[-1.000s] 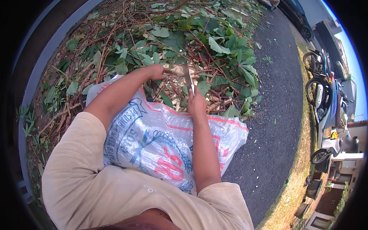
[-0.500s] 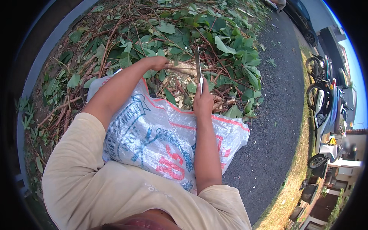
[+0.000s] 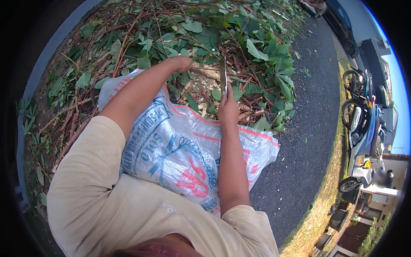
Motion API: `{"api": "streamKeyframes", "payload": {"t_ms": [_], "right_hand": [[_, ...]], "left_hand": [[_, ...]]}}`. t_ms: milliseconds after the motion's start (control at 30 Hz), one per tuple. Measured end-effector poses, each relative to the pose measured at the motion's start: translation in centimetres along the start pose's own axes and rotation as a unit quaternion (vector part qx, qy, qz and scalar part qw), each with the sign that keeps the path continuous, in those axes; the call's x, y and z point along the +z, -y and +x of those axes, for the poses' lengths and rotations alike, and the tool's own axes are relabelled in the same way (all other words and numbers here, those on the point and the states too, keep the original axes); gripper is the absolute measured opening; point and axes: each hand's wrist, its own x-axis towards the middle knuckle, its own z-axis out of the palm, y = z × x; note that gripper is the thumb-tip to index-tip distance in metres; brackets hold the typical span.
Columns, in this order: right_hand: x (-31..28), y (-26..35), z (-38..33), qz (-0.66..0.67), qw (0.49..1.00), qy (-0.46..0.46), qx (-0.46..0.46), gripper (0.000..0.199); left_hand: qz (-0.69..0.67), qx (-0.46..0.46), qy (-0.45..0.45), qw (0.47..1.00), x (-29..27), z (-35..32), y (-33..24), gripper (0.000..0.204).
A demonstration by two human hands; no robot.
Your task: The recorder is using a cleaver to chop thin branches and stems on top of a plastic bag on the ground.
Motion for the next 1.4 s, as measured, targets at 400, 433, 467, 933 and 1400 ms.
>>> {"api": "streamKeyframes", "payload": {"t_ms": [400, 433, 467, 933, 1400], "right_hand": [[-1.2, 2.2, -0.4, 0.144, 0.963, -0.208, -0.09, 0.049], [-1.5, 2.9, -0.7, 0.071, 0.99, -0.118, -0.023, 0.051], [-1.1, 2.2, 0.2, 0.028, 0.999, -0.042, 0.009, 0.05], [1.1, -2.2, 0.1, 0.04, 0.999, -0.032, -0.009, 0.054], [1.3, -3.9, 1.1, -0.051, 0.999, 0.014, 0.009, 0.036]], "left_hand": [[-0.057, -0.009, -0.042, 0.997, 0.4, 0.1, 0.4, 0.038], [-0.076, 0.019, -0.032, 0.996, 0.2, -0.5, 0.9, 0.037], [-0.091, 0.051, -0.027, 0.994, -0.5, -0.6, 0.9, 0.036], [-0.048, -0.001, -0.059, 0.997, -0.6, -0.9, 0.2, 0.037], [-0.074, -0.089, 0.028, 0.993, -1.2, -0.7, -1.1, 0.033]]}}
